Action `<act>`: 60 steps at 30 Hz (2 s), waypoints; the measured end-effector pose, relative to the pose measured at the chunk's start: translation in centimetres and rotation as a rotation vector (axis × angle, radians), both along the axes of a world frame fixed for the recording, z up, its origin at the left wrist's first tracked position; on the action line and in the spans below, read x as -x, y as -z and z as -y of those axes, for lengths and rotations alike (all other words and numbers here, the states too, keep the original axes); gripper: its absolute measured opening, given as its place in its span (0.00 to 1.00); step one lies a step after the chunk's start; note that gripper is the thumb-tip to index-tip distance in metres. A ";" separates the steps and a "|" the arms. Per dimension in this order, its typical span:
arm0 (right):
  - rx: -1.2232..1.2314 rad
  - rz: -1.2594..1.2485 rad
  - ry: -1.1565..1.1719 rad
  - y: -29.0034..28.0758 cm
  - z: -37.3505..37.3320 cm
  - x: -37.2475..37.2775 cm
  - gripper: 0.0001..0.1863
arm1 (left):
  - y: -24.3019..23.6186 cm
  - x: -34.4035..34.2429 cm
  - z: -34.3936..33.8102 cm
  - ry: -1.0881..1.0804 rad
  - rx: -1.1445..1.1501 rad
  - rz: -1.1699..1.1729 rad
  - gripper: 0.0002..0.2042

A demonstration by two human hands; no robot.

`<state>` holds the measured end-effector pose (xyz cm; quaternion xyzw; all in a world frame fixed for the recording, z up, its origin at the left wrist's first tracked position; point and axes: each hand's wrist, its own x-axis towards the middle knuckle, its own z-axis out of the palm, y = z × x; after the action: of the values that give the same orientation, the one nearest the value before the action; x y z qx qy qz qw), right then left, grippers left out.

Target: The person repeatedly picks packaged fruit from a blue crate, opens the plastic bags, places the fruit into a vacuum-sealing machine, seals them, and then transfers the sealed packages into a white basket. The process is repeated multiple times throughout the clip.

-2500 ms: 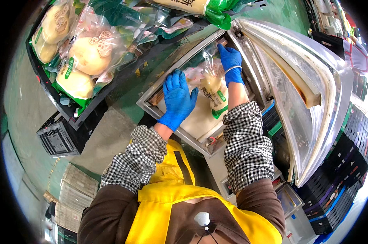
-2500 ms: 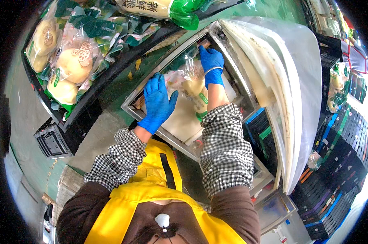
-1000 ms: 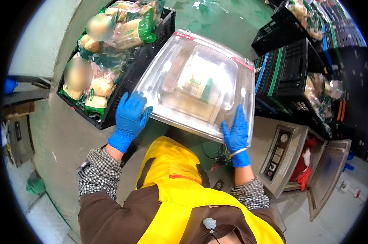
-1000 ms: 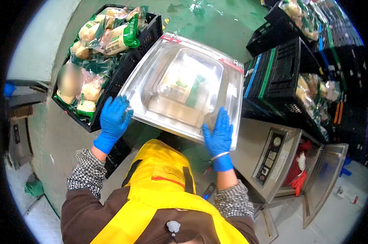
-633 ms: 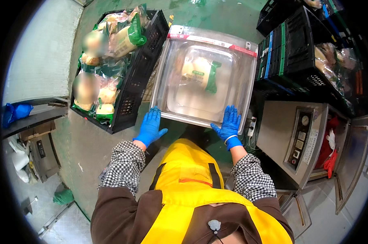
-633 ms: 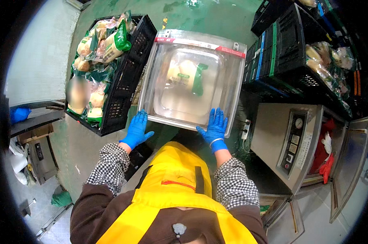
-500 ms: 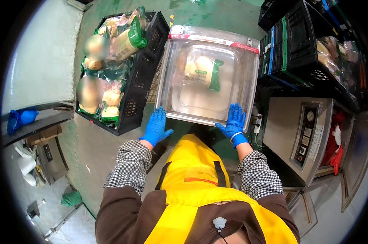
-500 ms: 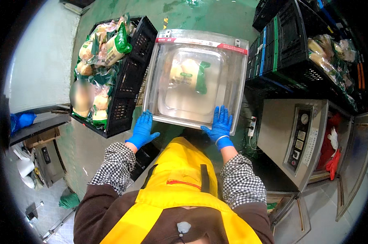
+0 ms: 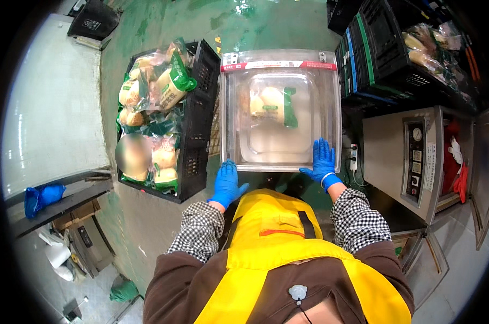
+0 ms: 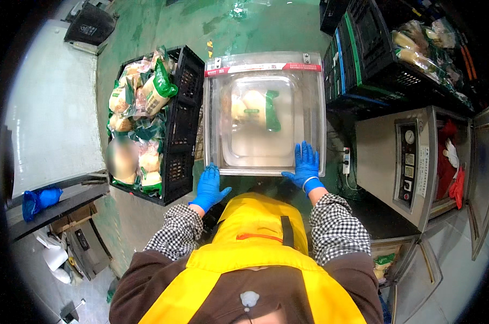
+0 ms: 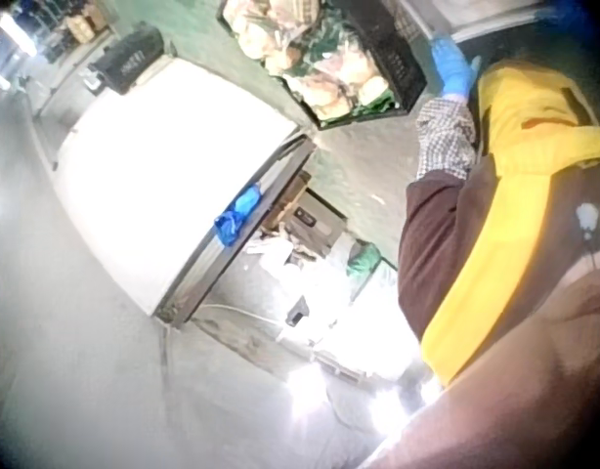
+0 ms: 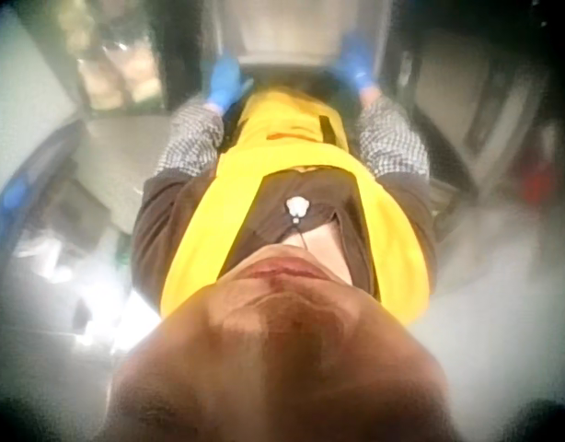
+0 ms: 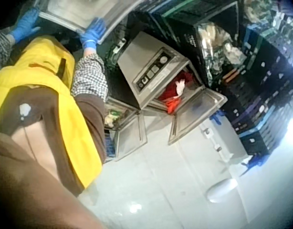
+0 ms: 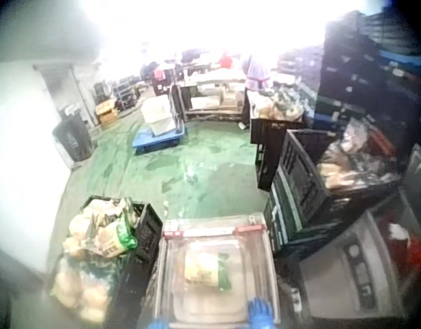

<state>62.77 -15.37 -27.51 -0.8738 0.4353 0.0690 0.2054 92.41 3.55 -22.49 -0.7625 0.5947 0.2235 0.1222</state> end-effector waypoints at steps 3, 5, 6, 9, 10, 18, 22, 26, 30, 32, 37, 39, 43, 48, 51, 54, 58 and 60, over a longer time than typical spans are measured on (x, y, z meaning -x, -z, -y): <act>0.019 -0.008 0.000 0.3 -0.4 0.0 0.59 | 0.0 -0.9 -0.5 -0.014 -0.023 -0.081 0.44; 0.043 0.001 0.000 0.4 -0.6 0.1 0.59 | -0.3 -1.5 -0.8 0.060 -0.051 -0.095 0.44; 0.049 0.001 -0.001 0.5 -0.6 0.0 0.59 | -0.6 -2.0 -0.9 0.097 -0.065 -0.098 0.44; 0.039 -0.021 0.005 0.1 -0.6 -0.1 0.59 | -0.8 -2.1 -0.8 0.099 -0.142 -0.099 0.47; 0.032 -0.037 0.000 0.2 -0.7 -0.1 0.59 | -0.8 -2.1 -0.9 0.107 -0.149 -0.092 0.47; -0.032 -0.114 0.081 -1.0 -1.2 -1.3 0.60 | 0.2 -2.0 -2.2 0.107 -0.030 -0.049 0.50; 0.036 -0.061 0.293 -1.8 -2.9 -2.1 0.59 | 0.9 -1.3 -1.1 0.143 0.003 -0.027 0.51; 0.112 0.123 0.391 -5.3 -6.2 -5.5 0.53 | 0.5 -1.1 -1.6 0.118 -0.020 0.072 0.51; 0.178 0.194 0.078 -7.3 -10.5 -8.7 0.41 | -0.5 -1.1 -2.1 0.110 -0.089 0.079 0.51; 0.106 0.146 -0.076 -6.4 -12.2 -9.7 0.39 | -0.5 -1.1 -2.0 0.116 -0.096 0.073 0.51; 0.007 0.031 -0.285 -5.6 -13.5 -9.4 0.36 | 0.3 -0.7 -1.6 0.108 -0.042 0.093 0.52; 0.005 -0.012 -0.299 -5.4 -13.5 -8.9 0.32 | 0.3 -0.6 -1.9 0.120 -0.002 0.089 0.53; -0.071 -0.060 -0.136 -3.9 -13.4 -7.1 0.23 | 1.5 -0.9 -2.7 0.200 0.047 0.058 0.53; -0.343 -0.152 0.222 -4.8 -14.6 -2.4 0.18 | 2.6 -0.9 -2.4 0.282 -0.004 0.071 0.55; -0.481 -0.124 0.351 -3.6 -17.1 0.7 0.21 | 3.8 -2.1 -2.8 0.321 0.007 0.033 0.56; -0.564 -0.128 0.472 -2.4 -20.3 3.6 0.21 | 4.9 -3.0 -2.5 0.348 -0.032 0.022 0.56; -0.636 -0.081 0.695 -0.1 -24.7 8.1 0.21 | 4.6 -2.8 -1.6 0.355 -0.128 0.003 0.54; -0.669 -0.021 0.777 0.7 -26.0 10.7 0.22 | 4.5 -2.6 -1.3 0.367 -0.164 0.030 0.52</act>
<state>52.07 10.59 -28.16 -0.5332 0.6839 0.1320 0.4801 94.97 4.80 -26.95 -0.6320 0.7016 0.2340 0.2315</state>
